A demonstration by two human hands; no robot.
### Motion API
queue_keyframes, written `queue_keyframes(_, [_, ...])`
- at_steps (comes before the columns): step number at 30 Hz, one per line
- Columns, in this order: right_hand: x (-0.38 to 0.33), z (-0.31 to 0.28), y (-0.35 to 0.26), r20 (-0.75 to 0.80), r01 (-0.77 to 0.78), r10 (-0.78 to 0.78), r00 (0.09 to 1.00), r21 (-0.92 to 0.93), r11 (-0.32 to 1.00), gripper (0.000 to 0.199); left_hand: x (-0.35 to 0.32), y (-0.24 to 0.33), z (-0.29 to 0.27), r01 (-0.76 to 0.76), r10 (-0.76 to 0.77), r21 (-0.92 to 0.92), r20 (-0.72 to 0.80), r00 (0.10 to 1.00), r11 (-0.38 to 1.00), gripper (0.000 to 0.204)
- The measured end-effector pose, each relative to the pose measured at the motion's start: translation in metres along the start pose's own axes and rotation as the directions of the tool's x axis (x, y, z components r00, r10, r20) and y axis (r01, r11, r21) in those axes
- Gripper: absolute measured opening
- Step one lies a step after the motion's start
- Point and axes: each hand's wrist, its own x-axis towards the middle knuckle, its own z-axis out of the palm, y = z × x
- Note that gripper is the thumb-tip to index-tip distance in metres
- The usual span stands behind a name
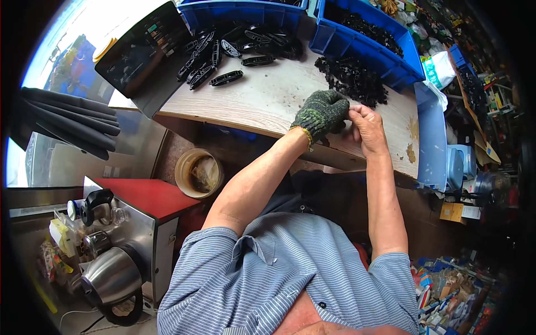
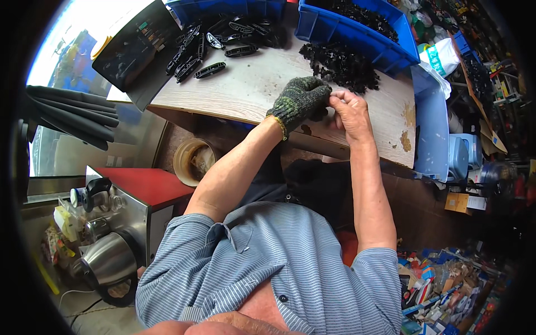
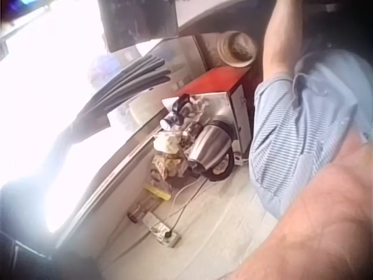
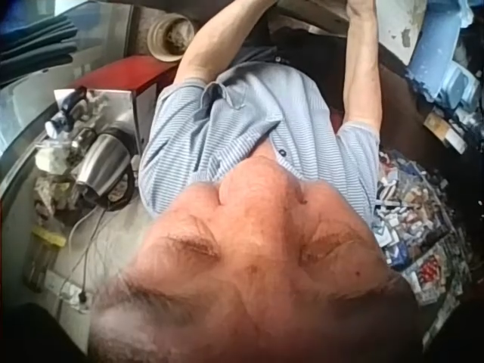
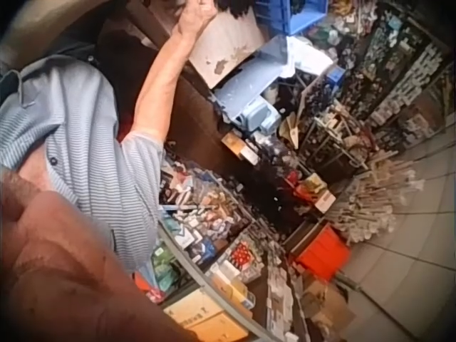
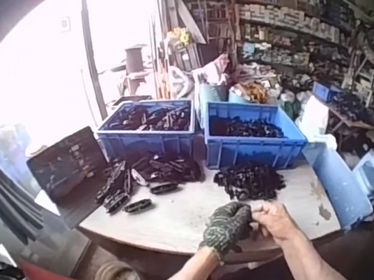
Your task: Assembling small black plastic components by hand at a workbench.
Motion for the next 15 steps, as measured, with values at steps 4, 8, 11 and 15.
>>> queue_keyframes(4, [-0.007,0.010,-0.002,-0.018,0.059,-0.059,0.998,0.001,0.998,0.018,0.004,-0.004,0.000,-0.081,0.086,0.100,-0.049,0.995,0.992,0.026])
queue_keyframes(8, [-0.013,0.019,0.001,-0.028,0.103,-0.102,0.994,0.023,0.994,0.019,0.005,-0.008,-0.002,-0.112,0.118,0.059,-0.101,0.988,0.992,0.027])
queue_keyframes(11, [-0.016,0.020,0.003,-0.170,0.129,-0.132,0.977,-0.028,0.991,0.020,-0.006,0.002,-0.001,0.012,-0.013,-0.033,-0.027,1.000,0.999,0.029])
queue_keyframes(15, [-0.019,0.011,0.000,-0.117,0.100,-0.091,0.989,0.074,0.992,0.020,-0.040,-0.019,-0.010,-0.382,0.544,0.493,-0.237,0.805,0.781,0.028])
